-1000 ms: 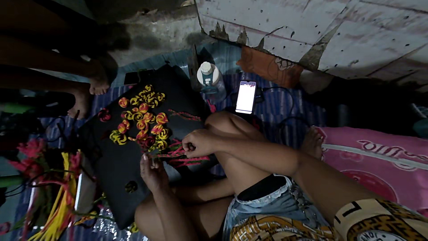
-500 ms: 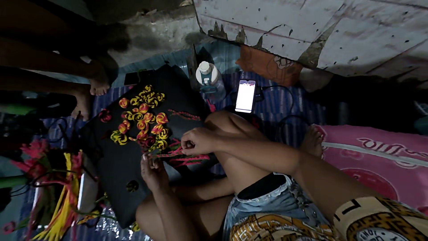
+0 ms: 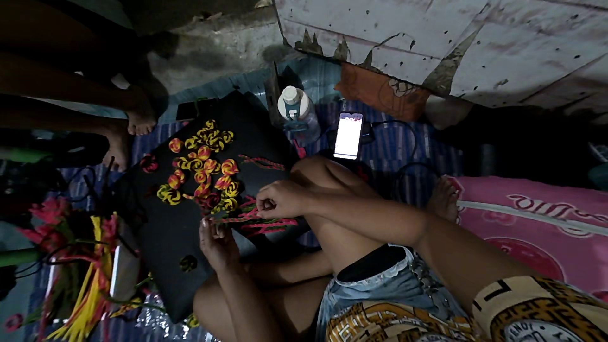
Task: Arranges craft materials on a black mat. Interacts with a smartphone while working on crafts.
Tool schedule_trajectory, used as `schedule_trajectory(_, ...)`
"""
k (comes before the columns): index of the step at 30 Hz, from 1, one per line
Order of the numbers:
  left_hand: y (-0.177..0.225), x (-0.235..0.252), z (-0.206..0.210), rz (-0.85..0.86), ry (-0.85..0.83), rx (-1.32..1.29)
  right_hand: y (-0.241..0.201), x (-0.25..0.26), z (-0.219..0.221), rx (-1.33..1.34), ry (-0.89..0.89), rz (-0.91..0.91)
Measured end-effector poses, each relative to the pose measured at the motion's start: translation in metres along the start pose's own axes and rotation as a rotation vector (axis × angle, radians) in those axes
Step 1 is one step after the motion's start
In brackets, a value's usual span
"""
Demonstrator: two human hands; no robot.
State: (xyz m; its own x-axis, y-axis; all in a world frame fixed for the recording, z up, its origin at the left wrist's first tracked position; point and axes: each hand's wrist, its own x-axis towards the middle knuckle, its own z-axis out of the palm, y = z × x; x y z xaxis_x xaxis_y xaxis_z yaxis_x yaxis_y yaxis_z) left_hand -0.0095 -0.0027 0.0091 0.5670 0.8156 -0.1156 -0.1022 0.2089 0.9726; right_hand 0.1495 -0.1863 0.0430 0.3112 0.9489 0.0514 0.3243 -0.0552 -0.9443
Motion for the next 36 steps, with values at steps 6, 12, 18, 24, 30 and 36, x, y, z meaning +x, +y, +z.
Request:
schedule_trajectory(6, 0.001, -0.001, 0.002, -0.022, 0.019, 0.005, 0.001, 0.0, 0.002, -0.004, 0.021, -0.016)
schedule_trajectory(12, -0.002, 0.002, -0.002, -0.007, 0.004, 0.035, 0.0, 0.0, 0.001, -0.005, 0.021, -0.013)
schedule_trajectory(18, 0.0, 0.001, -0.001, 0.007, -0.016, 0.019, -0.001, -0.006, 0.005, 0.024, 0.17, -0.137)
schedule_trajectory(24, 0.004, 0.002, -0.013, -0.011, 0.016, -0.049, 0.003, -0.039, -0.011, -0.078, 0.784, -0.517)
schedule_trajectory(30, 0.007, 0.001, -0.007, -0.038, 0.059, -0.113, 0.088, -0.108, -0.05, -0.214, 1.173, -0.063)
schedule_trajectory(36, 0.004, 0.003, -0.002, -0.055, 0.051, -0.089, 0.145, -0.155, -0.04, -0.239, 1.222, 0.417)
